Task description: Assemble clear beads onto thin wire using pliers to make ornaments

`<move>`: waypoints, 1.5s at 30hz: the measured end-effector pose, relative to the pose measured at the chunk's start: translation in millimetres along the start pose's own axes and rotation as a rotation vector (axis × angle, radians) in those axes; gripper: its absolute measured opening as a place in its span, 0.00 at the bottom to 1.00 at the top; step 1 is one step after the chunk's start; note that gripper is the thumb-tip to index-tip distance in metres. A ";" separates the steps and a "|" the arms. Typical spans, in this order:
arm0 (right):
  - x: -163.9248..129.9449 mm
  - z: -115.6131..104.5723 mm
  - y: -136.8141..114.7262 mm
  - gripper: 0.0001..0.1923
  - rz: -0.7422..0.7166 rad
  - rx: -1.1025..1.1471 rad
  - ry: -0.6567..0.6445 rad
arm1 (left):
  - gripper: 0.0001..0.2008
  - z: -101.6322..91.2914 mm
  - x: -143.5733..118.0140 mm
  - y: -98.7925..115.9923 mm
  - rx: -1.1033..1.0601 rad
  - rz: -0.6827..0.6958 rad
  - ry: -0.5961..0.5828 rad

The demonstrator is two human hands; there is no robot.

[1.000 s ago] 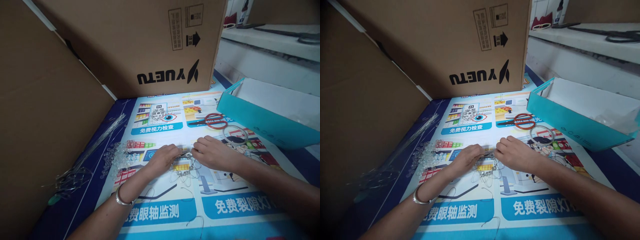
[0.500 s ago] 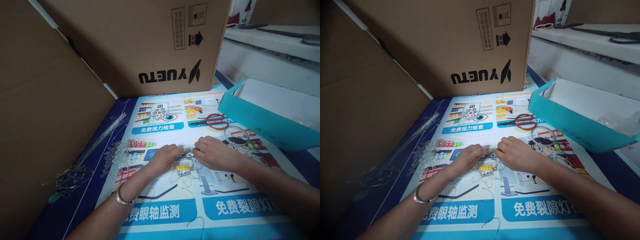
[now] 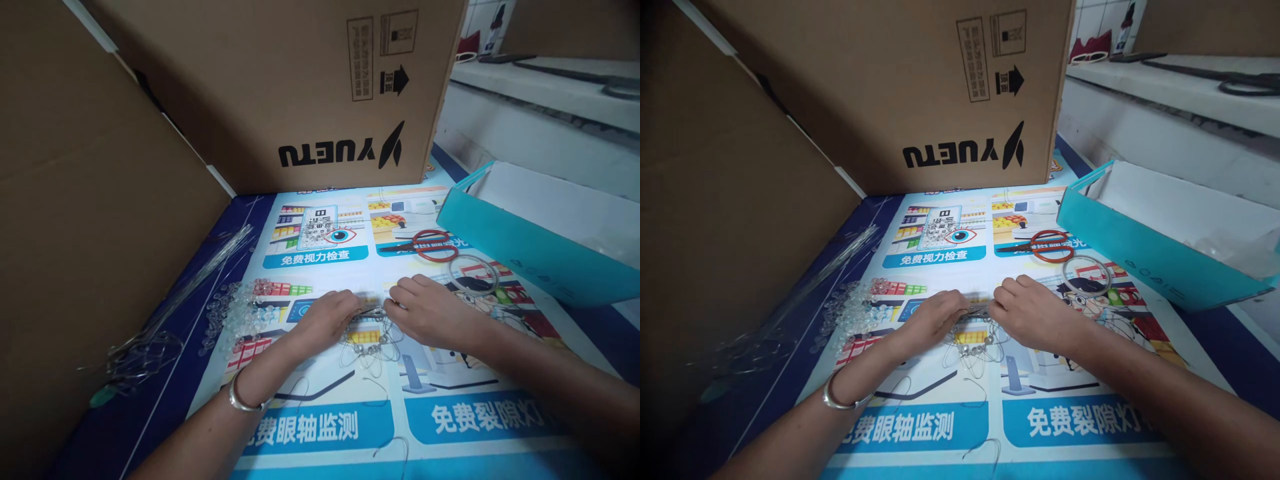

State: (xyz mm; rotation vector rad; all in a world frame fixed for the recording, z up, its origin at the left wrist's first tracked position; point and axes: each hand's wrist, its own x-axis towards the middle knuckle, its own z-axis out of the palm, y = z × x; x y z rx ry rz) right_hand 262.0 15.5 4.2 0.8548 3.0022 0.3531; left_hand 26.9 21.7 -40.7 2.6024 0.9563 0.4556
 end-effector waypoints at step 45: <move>0.2 14.4 0.5 0.11 0.028 0.066 0.034 | 0.11 1.2 -1.4 -6.2 0.023 0.048 0.007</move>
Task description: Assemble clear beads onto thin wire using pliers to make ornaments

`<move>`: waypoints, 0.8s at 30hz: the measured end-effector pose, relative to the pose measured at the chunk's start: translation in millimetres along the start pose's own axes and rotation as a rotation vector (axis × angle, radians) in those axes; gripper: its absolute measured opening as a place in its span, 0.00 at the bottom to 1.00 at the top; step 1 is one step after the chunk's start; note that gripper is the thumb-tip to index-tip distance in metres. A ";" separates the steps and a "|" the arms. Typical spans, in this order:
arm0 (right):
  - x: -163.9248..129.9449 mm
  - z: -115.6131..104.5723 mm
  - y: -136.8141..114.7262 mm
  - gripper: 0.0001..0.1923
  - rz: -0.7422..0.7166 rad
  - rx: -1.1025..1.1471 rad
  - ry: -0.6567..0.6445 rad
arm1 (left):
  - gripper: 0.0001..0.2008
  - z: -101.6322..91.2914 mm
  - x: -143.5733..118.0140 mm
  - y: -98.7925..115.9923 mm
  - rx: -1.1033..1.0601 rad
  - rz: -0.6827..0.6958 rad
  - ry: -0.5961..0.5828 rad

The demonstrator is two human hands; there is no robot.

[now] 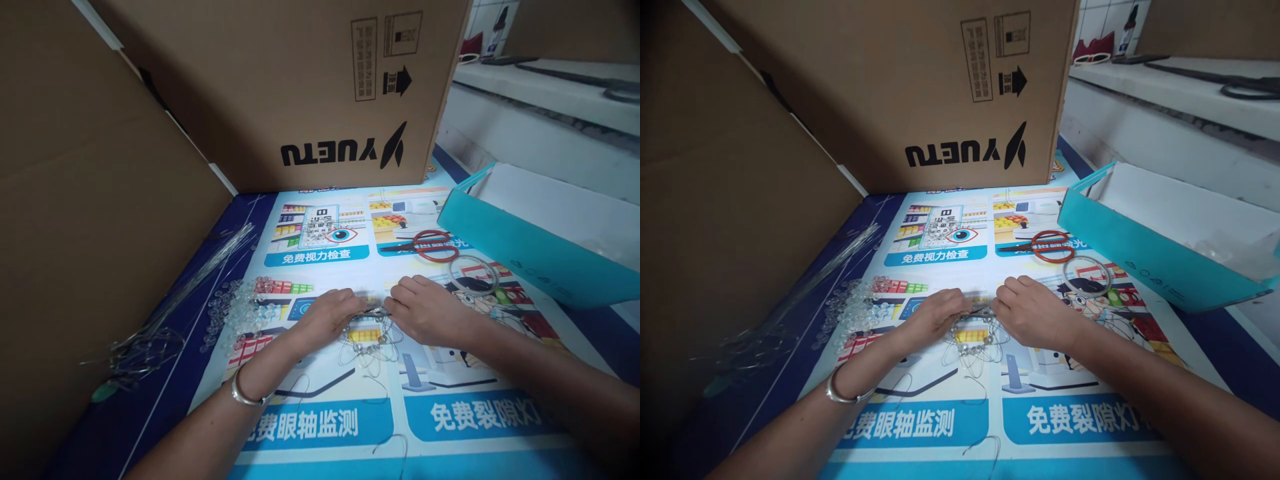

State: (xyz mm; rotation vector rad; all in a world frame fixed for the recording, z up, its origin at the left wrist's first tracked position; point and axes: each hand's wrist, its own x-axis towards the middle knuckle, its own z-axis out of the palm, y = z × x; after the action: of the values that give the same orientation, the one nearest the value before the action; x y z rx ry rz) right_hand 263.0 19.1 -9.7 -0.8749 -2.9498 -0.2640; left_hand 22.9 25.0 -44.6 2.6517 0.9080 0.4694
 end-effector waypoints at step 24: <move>-1.5 -1.0 -5.0 0.11 0.029 -0.058 0.003 | 0.07 -7.9 -1.6 4.5 -0.245 -0.051 0.060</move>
State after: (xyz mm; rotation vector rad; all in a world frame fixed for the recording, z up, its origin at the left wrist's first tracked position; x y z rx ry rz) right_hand 261.5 14.0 -9.6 -0.9227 -2.9383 -0.3508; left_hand 21.0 21.9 -36.1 2.3997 0.8717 0.6097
